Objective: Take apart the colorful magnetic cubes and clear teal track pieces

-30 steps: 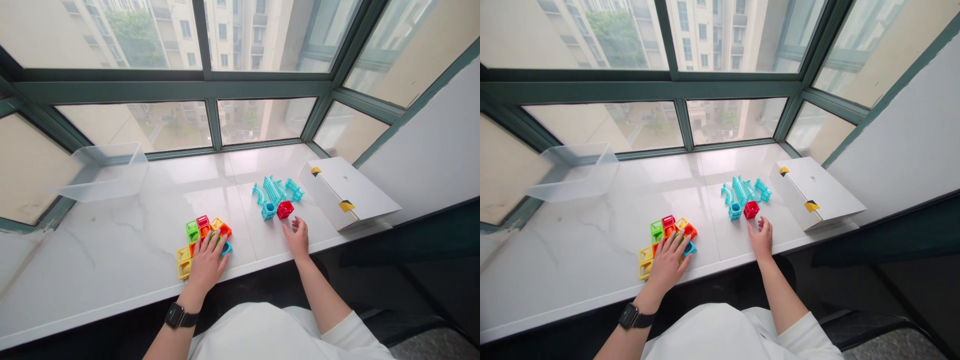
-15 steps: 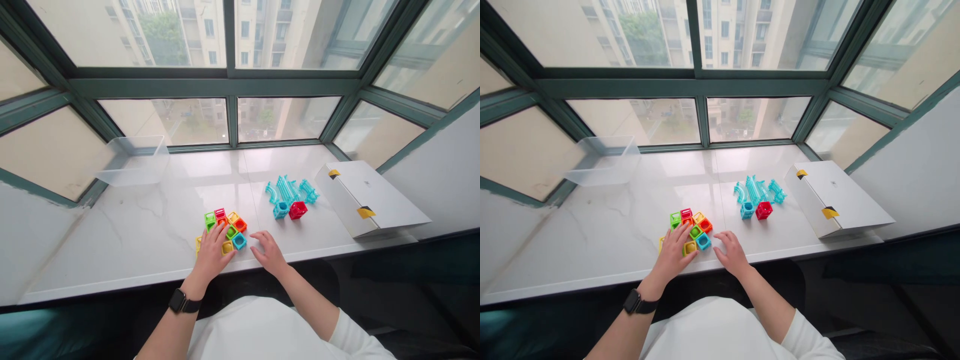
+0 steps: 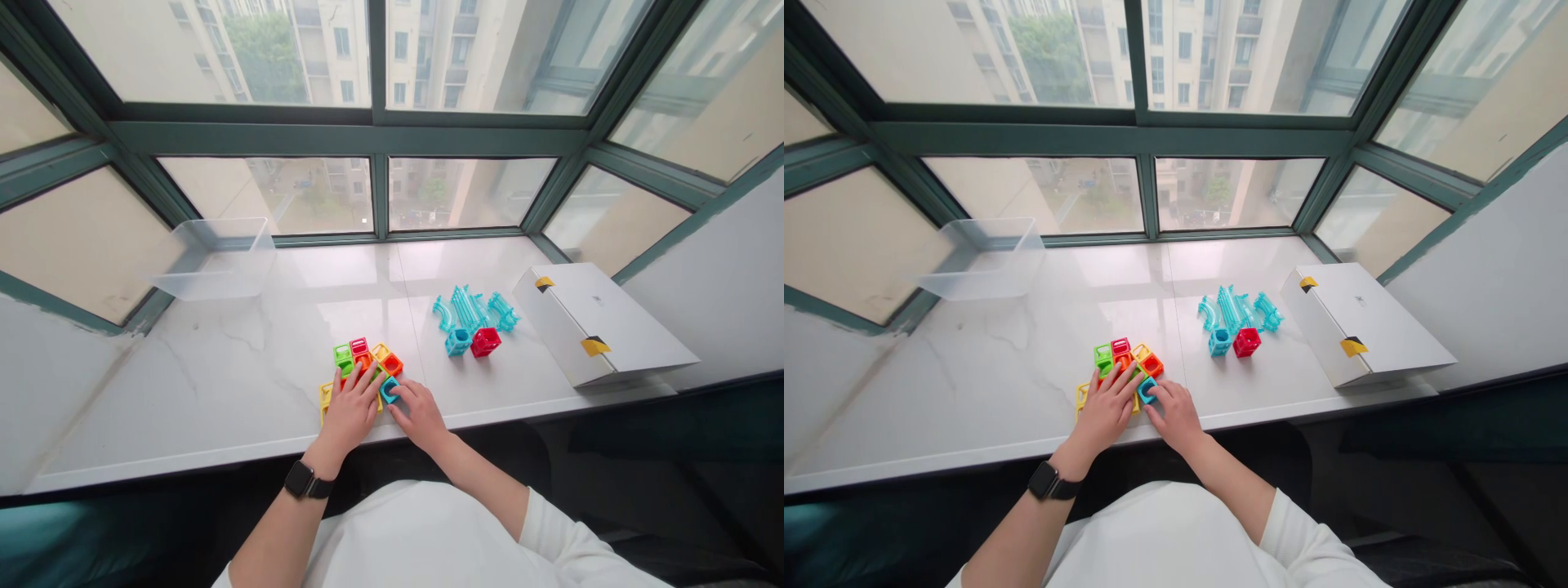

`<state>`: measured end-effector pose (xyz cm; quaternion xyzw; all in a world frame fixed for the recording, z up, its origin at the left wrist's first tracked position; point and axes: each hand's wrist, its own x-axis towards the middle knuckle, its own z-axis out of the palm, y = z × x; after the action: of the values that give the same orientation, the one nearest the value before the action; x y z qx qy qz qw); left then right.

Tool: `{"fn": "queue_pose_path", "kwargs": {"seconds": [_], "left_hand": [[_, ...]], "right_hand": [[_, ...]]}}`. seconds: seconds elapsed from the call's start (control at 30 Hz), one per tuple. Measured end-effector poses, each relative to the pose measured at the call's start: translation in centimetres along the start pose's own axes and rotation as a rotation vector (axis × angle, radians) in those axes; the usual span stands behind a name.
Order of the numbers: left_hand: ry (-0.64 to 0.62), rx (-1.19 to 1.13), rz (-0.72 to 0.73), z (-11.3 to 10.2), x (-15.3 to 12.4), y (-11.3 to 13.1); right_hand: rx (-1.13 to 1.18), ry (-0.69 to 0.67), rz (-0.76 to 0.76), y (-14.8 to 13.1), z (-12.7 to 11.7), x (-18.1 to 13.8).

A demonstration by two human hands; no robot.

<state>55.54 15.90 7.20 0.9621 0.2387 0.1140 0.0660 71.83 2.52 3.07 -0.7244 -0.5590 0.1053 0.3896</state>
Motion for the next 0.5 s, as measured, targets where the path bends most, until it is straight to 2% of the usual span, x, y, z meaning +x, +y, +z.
{"fn": "queue_pose_path", "kwargs": {"seconds": [0.27,0.5], "left_hand": [[-0.008,0.018,-0.015,0.0,0.3,0.1],[0.031,0.015,-0.021,-0.4,0.3,0.7]], "right_hand": [[-0.017,0.000,-0.002,0.1,0.1,0.1],[0.120,0.028,0.011,0.3,-1.0,0.3]]}}
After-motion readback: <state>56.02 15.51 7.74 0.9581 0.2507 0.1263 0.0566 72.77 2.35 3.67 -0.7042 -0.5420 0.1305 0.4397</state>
